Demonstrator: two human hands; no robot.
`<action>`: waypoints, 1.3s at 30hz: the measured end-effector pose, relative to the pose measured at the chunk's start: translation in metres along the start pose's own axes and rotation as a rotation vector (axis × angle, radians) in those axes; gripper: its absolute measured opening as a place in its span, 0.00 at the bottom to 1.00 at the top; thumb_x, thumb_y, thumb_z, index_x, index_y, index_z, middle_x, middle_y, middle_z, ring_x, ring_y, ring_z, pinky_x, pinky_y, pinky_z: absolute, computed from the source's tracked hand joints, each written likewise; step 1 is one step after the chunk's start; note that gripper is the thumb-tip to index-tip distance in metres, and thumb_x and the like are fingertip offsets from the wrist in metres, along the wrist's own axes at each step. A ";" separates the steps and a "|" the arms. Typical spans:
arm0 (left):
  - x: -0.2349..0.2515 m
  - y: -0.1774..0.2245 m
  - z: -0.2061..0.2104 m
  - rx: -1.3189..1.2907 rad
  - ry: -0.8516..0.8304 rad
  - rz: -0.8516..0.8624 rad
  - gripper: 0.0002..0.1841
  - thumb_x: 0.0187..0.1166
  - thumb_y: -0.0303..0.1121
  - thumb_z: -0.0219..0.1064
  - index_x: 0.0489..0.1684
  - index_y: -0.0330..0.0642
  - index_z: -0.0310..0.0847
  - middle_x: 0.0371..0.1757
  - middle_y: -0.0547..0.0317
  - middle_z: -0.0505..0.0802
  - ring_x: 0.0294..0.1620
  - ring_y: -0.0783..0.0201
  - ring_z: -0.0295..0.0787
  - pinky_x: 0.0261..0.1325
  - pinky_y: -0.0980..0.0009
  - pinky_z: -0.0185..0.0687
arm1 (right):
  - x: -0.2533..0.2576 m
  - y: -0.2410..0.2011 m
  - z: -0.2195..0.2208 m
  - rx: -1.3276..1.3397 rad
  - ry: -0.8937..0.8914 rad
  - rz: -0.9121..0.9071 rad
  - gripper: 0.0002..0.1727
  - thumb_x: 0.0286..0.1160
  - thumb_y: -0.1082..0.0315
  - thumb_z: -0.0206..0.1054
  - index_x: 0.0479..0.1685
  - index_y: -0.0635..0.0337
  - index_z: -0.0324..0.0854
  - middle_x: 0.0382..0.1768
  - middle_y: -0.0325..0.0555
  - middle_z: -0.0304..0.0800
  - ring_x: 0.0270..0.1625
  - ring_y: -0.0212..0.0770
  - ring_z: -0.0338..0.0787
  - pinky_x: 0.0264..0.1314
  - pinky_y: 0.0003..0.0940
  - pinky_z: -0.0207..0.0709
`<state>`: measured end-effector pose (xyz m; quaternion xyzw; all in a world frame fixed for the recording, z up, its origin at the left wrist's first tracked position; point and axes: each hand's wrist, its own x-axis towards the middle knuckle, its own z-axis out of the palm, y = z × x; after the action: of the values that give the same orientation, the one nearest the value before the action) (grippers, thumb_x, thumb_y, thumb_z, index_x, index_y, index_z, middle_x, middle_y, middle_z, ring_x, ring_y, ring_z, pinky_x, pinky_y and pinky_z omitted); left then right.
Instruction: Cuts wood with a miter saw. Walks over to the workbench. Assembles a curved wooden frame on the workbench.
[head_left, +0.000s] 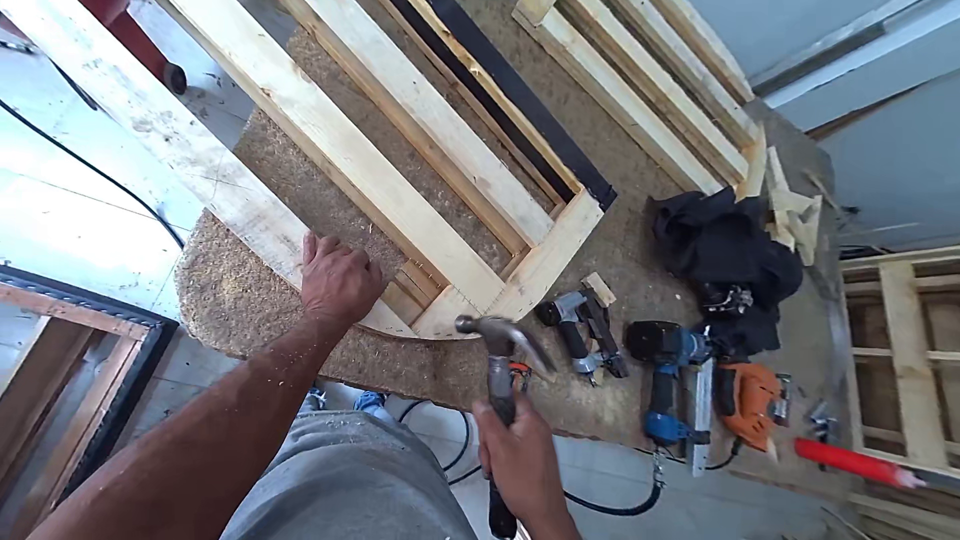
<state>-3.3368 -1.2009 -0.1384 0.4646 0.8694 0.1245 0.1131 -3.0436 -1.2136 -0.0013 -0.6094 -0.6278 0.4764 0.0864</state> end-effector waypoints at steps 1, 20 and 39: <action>0.002 0.001 -0.001 0.003 -0.003 -0.004 0.26 0.85 0.51 0.44 0.31 0.52 0.90 0.44 0.64 0.96 0.77 0.56 0.79 0.95 0.43 0.35 | -0.004 -0.011 -0.007 0.024 0.062 -0.195 0.24 0.86 0.48 0.59 0.53 0.64 0.79 0.18 0.37 0.80 0.14 0.37 0.81 0.13 0.38 0.81; 0.001 0.000 0.001 -0.001 0.005 0.006 0.25 0.84 0.50 0.45 0.31 0.49 0.89 0.44 0.61 0.96 0.77 0.54 0.79 0.94 0.43 0.36 | 0.039 0.040 0.029 -0.589 0.095 -0.041 0.32 0.84 0.39 0.56 0.59 0.62 0.84 0.34 0.48 0.92 0.38 0.47 0.95 0.44 0.51 0.88; -0.001 -0.002 0.002 -0.006 0.014 -0.002 0.26 0.84 0.51 0.45 0.29 0.51 0.89 0.42 0.63 0.96 0.75 0.56 0.81 0.94 0.43 0.38 | 0.014 0.000 0.021 -0.158 0.416 -0.616 0.30 0.89 0.42 0.55 0.41 0.65 0.81 0.22 0.37 0.83 0.22 0.30 0.86 0.25 0.33 0.87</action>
<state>-3.3369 -1.2028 -0.1412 0.4626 0.8702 0.1302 0.1087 -3.0615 -1.2119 -0.0194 -0.4806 -0.7856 0.2441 0.3039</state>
